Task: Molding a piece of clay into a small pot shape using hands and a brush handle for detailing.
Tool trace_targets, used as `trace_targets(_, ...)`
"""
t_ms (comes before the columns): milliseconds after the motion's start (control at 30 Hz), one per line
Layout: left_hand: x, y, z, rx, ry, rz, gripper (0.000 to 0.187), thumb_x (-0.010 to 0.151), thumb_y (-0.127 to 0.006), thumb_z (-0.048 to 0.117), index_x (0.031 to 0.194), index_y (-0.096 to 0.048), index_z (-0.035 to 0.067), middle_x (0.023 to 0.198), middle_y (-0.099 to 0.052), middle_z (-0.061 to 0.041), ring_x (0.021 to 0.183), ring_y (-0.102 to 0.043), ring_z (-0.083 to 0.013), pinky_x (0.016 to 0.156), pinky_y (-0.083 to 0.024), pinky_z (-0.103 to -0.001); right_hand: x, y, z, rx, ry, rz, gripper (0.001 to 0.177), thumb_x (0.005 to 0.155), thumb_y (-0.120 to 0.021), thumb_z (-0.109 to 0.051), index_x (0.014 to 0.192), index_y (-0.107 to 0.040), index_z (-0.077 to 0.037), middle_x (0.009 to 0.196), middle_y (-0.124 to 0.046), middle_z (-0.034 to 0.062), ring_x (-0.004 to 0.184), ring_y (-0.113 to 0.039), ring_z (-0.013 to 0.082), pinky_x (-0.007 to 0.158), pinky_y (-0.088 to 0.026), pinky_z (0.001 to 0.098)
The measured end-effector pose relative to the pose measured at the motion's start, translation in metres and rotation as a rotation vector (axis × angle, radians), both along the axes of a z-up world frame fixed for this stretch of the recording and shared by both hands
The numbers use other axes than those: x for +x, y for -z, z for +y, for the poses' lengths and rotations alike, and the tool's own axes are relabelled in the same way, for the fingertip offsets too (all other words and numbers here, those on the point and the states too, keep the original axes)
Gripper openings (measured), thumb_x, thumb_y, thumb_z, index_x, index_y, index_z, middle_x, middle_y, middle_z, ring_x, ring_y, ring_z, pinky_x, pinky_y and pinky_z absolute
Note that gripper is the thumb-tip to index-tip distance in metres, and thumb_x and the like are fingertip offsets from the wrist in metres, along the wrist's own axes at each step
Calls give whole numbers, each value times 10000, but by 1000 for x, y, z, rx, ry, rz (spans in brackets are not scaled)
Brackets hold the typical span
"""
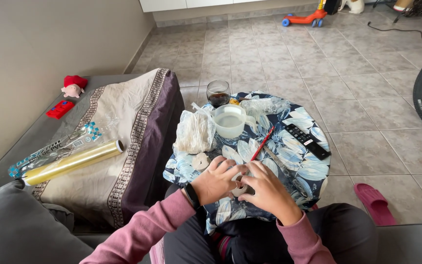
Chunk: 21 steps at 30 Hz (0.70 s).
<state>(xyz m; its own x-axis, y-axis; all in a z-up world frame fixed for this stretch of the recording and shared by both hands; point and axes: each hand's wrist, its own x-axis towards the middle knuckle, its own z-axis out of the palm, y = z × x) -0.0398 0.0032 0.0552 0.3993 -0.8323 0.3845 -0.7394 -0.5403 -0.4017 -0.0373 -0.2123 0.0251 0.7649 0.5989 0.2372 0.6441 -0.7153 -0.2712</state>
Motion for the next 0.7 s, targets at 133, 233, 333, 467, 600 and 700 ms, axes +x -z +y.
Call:
trace_targets(133, 10, -1, -3, -11, 42, 51, 432, 526, -901, 558, 786, -723, 263, 1211, -481, 4, 1196, -443, -272, 1076, -334, -505, 0, 5, 0, 92, -49, -76, 333, 725, -887, -389, 828, -752, -103, 1150, -598, 119, 1314, -504, 388, 1067, -459, 564)
trace_targets(233, 13, -4, -2, -25, 80, 114, 397, 554, -908, 512, 777, -715, 247, 1186, -473, 7, 1183, -439, -277, 1065, -328, -502, 2, 7, -1, 178, -68, -72, 388, 715, -874, -468, 785, -729, -115, 1113, -576, 71, 1266, -504, 366, 1036, -463, 555)
trace_targets(333, 19, 4, 0, -37, 92, 150, 385, 591, -874, 531, 808, -707, 261, 1143, -468, -13, 1184, -449, -284, 1060, -330, -495, 3, 8, -2, 196, -71, -60, 350, 724, -883, -427, 777, -738, -113, 1138, -551, 62, 1249, -501, 363, 1016, -466, 565)
trace_targets(467, 21, 13, 1, -64, 105, 157, 365, 645, -829, 545, 817, -695, 251, 1129, -464, -23, 1184, -447, -294, 1050, -330, -488, 5, 15, -4, 193, -75, -57, 351, 762, -855, -442, 775, -734, -114, 1164, -550, 75, 1234, -504, 366, 1019, -455, 568)
trace_targets(600, 20, 14, 0, -125, 132, 127, 312, 696, -824, 501, 771, -683, 232, 1100, -466, -11, 1153, -459, -295, 1009, -350, -484, 3, 8, -6, 148, -61, -66, 322, 792, -838, -436, 776, -747, -128, 1150, -556, 59, 1248, -489, 330, 1059, -414, 551)
trace_targets(700, 16, 13, 4, -172, 145, 203, 223, 741, -797, 382, 838, -712, 200, 1172, -475, -14, 1157, -447, -281, 1033, -336, -477, -7, -11, -4, 178, -44, -78, 293, 691, -890, -389, 773, -792, -124, 1195, -592, 76, 1237, -494, 324, 1074, -374, 522)
